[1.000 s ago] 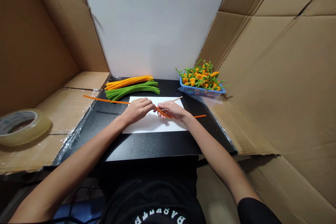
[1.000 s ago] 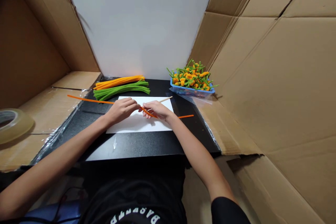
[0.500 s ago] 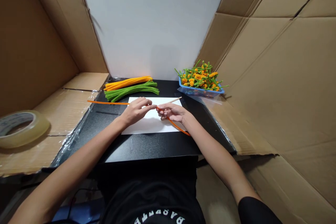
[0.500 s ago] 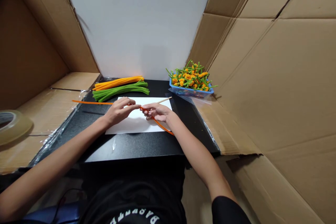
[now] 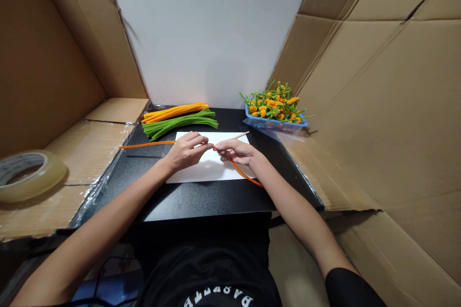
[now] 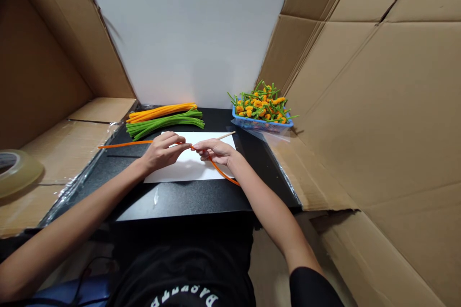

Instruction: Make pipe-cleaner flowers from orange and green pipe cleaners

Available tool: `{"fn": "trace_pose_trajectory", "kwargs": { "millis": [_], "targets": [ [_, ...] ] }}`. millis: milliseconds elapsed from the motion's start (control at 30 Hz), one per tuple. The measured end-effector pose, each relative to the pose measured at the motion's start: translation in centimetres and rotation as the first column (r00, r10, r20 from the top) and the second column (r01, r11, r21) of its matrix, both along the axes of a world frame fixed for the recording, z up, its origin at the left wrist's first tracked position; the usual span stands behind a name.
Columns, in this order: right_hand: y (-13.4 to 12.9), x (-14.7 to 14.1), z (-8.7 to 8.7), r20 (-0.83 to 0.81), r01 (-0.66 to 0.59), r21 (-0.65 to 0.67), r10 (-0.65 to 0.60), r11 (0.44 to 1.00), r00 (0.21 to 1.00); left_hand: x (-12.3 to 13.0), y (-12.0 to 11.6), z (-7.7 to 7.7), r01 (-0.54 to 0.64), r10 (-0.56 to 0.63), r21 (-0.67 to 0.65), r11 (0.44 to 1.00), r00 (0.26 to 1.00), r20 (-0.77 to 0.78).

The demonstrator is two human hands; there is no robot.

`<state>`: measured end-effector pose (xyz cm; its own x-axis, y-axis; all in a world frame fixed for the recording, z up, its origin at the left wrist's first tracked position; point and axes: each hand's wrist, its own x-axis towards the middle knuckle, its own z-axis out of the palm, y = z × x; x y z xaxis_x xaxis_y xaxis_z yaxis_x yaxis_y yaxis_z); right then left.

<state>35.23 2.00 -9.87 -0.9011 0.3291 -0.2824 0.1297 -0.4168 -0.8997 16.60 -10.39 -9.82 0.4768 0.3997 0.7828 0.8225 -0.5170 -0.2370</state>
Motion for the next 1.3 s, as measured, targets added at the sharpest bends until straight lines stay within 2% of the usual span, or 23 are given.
{"fn": "trace_pose_trajectory", "kwargs": {
  "millis": [300,533,733,833,967,1133,1300],
  "targets": [
    [-0.1,-0.2,-0.2,-0.017,0.025,0.023,-0.025,0.999,1.000,0.3,0.0,-0.2,0.028,-0.028,0.021,0.999,1.000,-0.004],
    [-0.9,-0.3,0.4,-0.020,0.051,0.089,-0.050,0.995,0.999,0.2,0.1,-0.5,0.011,-0.012,-0.050,0.999,1.000,-0.001],
    [-1.5,-0.3,0.7,-0.033,0.126,0.130,-0.123,0.983,0.992,0.1,0.2,-0.8,-0.014,0.015,-0.112,0.994,1.000,0.008],
    [-1.5,-0.3,0.6,-0.030,0.148,0.144,-0.145,0.978,0.989,0.1,0.3,-0.8,-0.036,0.034,-0.106,0.994,0.999,-0.015],
    [-1.4,-0.3,0.8,-0.021,0.127,0.070,-0.125,0.989,0.992,0.0,0.3,-0.5,-0.031,0.031,-0.065,0.997,0.999,0.007],
    [-1.3,-0.2,1.2,-0.020,0.003,-0.073,-0.005,0.997,1.000,0.0,0.3,-0.6,-0.022,0.029,-0.074,0.997,0.995,0.095],
    [-1.2,-0.2,1.2,-0.036,-0.041,-0.083,0.038,0.996,0.999,0.0,0.3,-0.9,-0.001,0.013,-0.084,0.996,0.990,0.143]
  ]
}}
